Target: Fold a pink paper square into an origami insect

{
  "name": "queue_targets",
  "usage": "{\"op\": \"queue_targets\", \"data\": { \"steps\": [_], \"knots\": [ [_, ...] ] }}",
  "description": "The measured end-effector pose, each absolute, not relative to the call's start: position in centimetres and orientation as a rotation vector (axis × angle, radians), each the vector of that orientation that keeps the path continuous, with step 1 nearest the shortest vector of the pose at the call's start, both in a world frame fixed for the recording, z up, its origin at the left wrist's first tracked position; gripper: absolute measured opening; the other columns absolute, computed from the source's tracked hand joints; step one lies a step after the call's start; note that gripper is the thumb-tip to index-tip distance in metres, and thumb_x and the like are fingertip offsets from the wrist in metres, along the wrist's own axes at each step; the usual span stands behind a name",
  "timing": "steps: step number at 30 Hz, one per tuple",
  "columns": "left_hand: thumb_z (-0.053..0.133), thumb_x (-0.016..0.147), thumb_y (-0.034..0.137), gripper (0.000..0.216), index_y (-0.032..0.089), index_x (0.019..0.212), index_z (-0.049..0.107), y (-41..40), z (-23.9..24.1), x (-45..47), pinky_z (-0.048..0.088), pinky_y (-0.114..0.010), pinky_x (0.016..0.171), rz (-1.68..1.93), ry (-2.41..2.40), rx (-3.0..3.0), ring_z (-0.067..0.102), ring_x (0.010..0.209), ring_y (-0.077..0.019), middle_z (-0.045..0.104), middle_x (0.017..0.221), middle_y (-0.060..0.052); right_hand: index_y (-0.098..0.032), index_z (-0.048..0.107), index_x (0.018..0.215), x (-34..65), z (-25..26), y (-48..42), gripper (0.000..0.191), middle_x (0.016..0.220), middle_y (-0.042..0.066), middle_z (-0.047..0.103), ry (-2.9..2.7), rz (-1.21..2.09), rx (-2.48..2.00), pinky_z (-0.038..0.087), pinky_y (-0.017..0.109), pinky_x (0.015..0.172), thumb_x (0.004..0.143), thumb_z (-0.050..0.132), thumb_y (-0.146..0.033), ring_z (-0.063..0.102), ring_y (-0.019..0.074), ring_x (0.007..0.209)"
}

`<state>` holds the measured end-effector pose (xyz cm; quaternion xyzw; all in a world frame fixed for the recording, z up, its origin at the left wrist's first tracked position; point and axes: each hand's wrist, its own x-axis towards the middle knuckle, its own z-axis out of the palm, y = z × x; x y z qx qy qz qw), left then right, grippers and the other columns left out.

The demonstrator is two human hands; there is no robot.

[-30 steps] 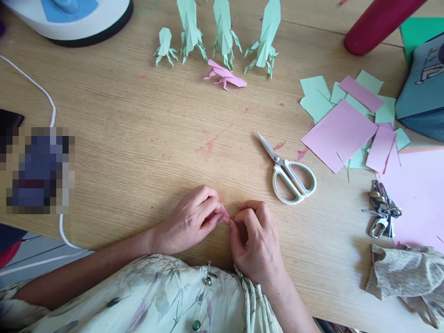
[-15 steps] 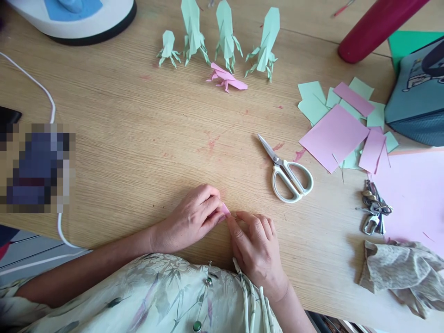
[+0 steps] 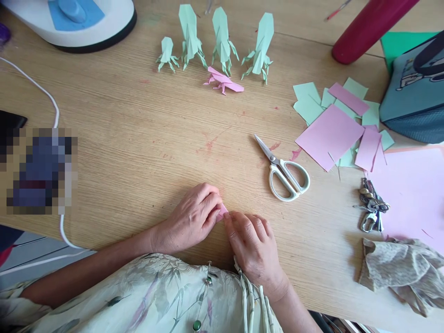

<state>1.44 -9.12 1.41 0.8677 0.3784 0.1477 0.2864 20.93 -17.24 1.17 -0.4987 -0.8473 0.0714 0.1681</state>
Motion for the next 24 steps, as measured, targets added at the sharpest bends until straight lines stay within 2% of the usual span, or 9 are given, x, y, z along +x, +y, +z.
{"op": "queue_targets", "data": {
  "steps": [9,24],
  "knots": [
    [0.044,0.099,0.019,0.008,0.017,0.095,0.05,-9.4,1.1,1.5,0.044,-0.035,0.084,0.43,1.04,2.357,0.053,0.094,-0.0203,0.055,0.102,-0.006,-0.015,0.057,0.136,20.4,1.5,-17.4,0.043,0.118,0.014,0.065,-2.505,0.078,-1.425,0.044,0.042,0.088,0.095,0.045,-0.008,0.056,0.027,0.102],
    [0.047,0.098,0.018,0.006,0.018,0.094,0.05,-9.6,1.3,1.8,0.044,-0.035,0.085,0.403,1.078,2.322,0.053,0.094,-0.0207,0.055,0.102,-0.006,-0.017,0.05,0.143,19.9,1.0,-18.0,0.046,0.124,0.013,0.062,-2.365,0.202,-1.488,0.045,0.042,0.088,0.097,0.049,-0.01,0.054,0.026,0.104]
  ]
}}
